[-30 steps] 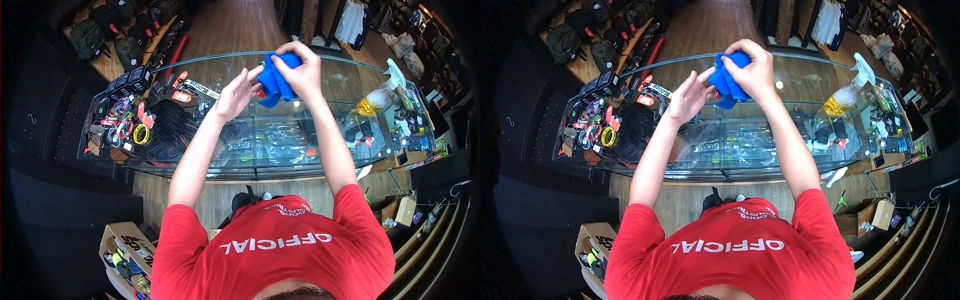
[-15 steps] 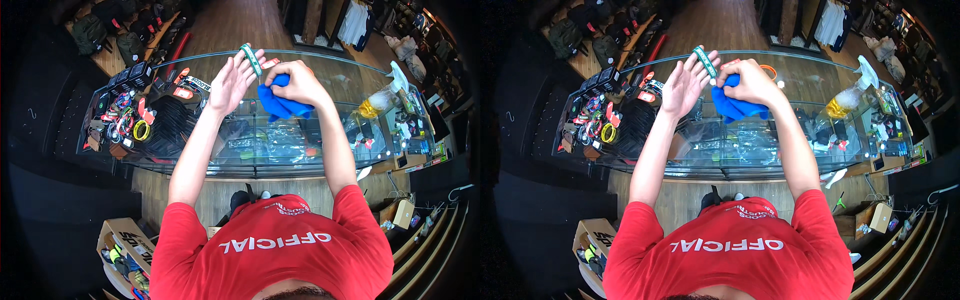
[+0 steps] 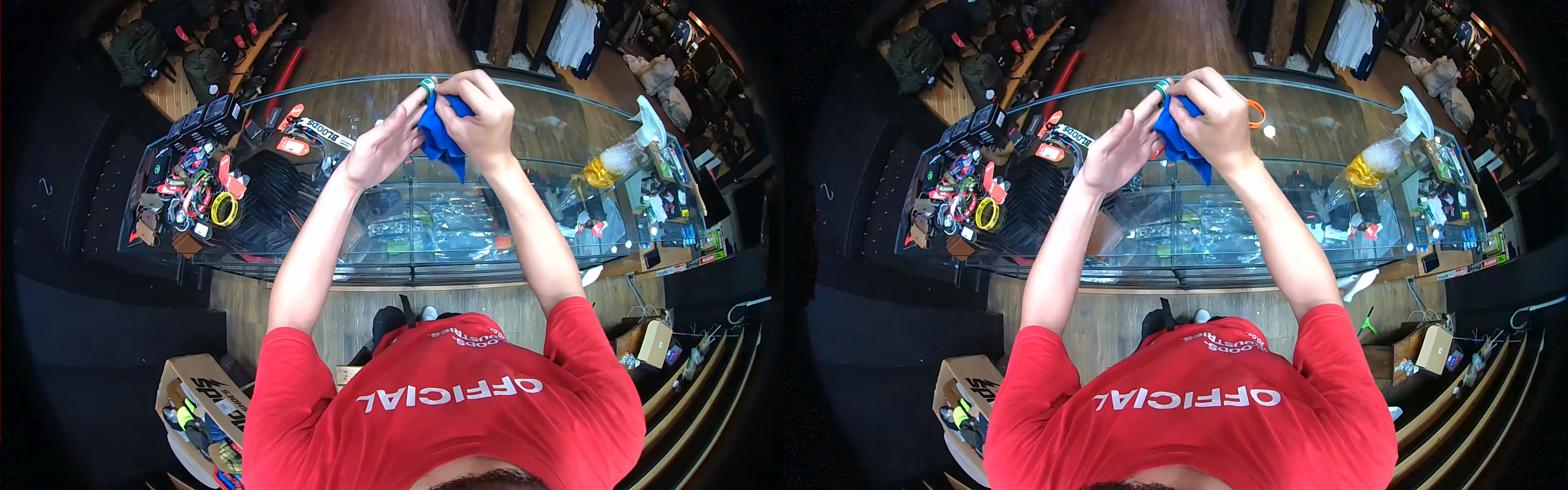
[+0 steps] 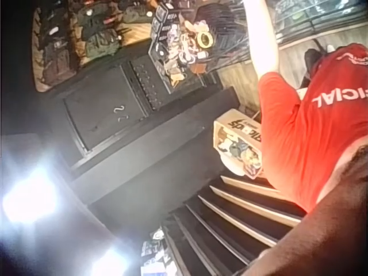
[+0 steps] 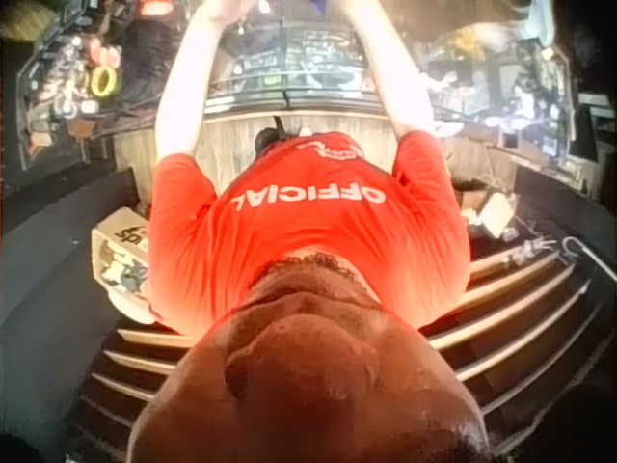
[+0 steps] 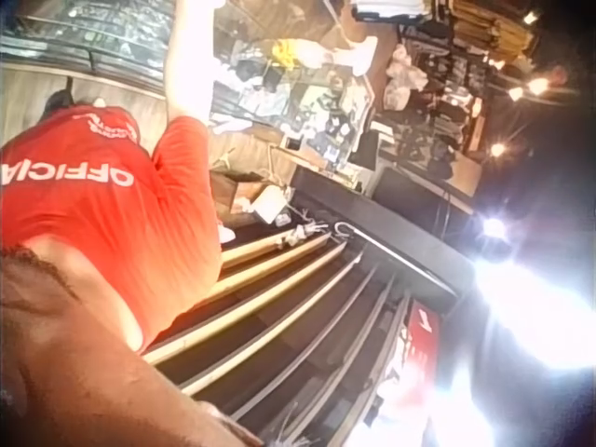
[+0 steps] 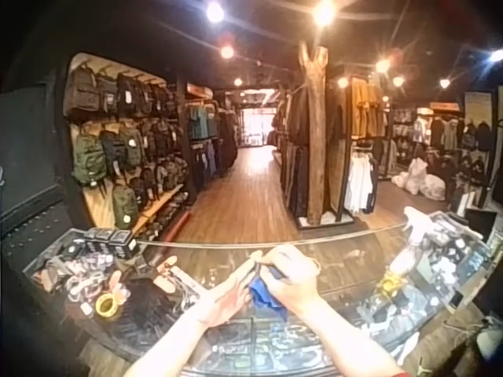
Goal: The person is cleaning and inspecting small merchandise items like patches and accessories on a glass counter using a cloth.
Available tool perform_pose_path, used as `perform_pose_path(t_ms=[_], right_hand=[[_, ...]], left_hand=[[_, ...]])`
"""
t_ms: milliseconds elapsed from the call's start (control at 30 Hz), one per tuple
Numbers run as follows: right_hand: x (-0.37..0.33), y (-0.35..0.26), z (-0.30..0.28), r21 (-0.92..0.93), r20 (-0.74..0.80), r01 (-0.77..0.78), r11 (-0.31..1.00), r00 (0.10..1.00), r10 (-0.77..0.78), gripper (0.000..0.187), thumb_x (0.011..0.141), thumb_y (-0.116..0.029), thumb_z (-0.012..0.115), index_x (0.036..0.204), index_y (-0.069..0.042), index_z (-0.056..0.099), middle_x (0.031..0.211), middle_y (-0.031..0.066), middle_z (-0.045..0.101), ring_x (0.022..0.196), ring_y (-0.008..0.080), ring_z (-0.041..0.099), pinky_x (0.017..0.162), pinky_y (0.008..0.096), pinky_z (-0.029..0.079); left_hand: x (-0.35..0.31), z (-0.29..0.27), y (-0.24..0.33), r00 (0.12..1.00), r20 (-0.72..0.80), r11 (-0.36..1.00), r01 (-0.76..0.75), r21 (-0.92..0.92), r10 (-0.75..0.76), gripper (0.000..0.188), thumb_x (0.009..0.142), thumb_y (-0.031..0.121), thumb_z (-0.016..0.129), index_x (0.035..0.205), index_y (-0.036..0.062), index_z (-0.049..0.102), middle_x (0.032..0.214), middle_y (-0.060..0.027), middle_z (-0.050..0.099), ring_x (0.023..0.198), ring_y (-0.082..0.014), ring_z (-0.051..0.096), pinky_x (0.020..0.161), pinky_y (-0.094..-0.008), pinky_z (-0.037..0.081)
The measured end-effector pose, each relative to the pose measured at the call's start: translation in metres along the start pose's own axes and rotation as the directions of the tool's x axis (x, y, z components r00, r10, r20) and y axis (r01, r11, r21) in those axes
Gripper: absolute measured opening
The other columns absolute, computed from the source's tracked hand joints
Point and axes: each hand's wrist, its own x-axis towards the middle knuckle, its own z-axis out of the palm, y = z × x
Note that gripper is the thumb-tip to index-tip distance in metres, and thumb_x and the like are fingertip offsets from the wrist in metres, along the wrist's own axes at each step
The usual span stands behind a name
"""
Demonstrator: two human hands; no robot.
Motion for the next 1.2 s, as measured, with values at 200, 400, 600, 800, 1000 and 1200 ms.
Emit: perform_pose_path(t_ms=[200,400,600,800,1000,1200], right_hand=[[-0.003,-0.01,0.007,-0.065,-0.014,0.054,0.996,0.998,-0.055,0.023,0.07,-0.003,0.077,0.09,-0.004,0.066,0.097,0.011,0.061,0.081,0.0285,0.066,0.069,0.0358,0.055],[-0.001,-0.022,0.019,0.029,0.222,-0.059,0.998,0.974,0.052,0.05,0.068,-0.009,0.078,0.116,-0.007,0.063,0.124,0.0157,0.059,0.116,0.0366,0.057,0.097,0.0434,0.05],[0.004,-0.005,-0.002,-0.023,0.393,0.089,0.996,0.917,-0.073,0.035,0.067,0.0,0.073,0.1,-0.009,0.071,0.108,0.0064,0.067,0.102,0.0278,0.063,0.088,0.0376,0.054],[0.009,-0.004,-0.016,-0.072,0.447,0.113,0.991,0.892,-0.069,0.032,0.066,-0.001,0.073,0.096,-0.012,0.073,0.103,0.0033,0.069,0.096,0.0249,0.064,0.084,0.0355,0.054],[0.014,-0.006,-0.002,-0.058,0.406,0.178,0.982,0.903,-0.139,0.036,0.065,-0.001,0.072,0.101,-0.006,0.069,0.104,0.0067,0.068,0.096,0.0286,0.062,0.086,0.0376,0.053],[0.01,-0.011,-0.018,-0.016,0.606,0.056,0.998,0.794,-0.035,0.03,0.061,-0.002,0.071,0.091,-0.007,0.072,0.097,0.0085,0.068,0.09,0.0295,0.065,0.083,0.0371,0.055]], left_hand=[[0.001,0.002,-0.004,0.996,0.008,0.996,-0.083,-0.025,0.084,0.082,0.103,0.051,0.039,0.158,0.0016,0.003,0.163,-0.0133,0.017,0.148,-0.0238,0.023,0.121,-0.0406,0.016],[0.003,-0.003,0.005,0.972,-0.066,0.959,-0.233,-0.16,0.225,0.079,0.104,0.045,0.04,0.158,0.002,0.001,0.161,-0.0133,0.02,0.149,-0.0253,0.023,0.122,-0.0411,0.018],[0.006,-0.007,0.005,0.946,-0.141,0.929,-0.314,-0.196,0.291,0.071,0.105,0.042,0.038,0.156,0.0003,0.012,0.163,-0.0159,0.019,0.148,-0.0302,0.024,0.121,-0.045,0.022],[0.009,-0.015,0.006,0.939,-0.245,0.922,-0.3,-0.244,0.241,0.071,0.104,0.048,0.039,0.151,-0.0035,0.024,0.157,-0.0213,0.03,0.144,-0.0337,0.035,0.118,-0.0473,0.029],[0.005,-0.014,0.005,0.991,-0.103,0.937,-0.114,-0.33,0.084,0.066,0.106,0.048,0.031,0.148,-0.0021,0.032,0.15,-0.0157,0.042,0.137,-0.026,0.044,0.113,-0.0456,0.036],[0.009,-0.016,0.003,0.961,-0.256,0.947,-0.173,-0.271,0.102,0.058,0.105,0.032,0.04,0.147,-0.0065,0.031,0.152,-0.0212,0.039,0.139,-0.0343,0.041,0.114,-0.0471,0.037]])
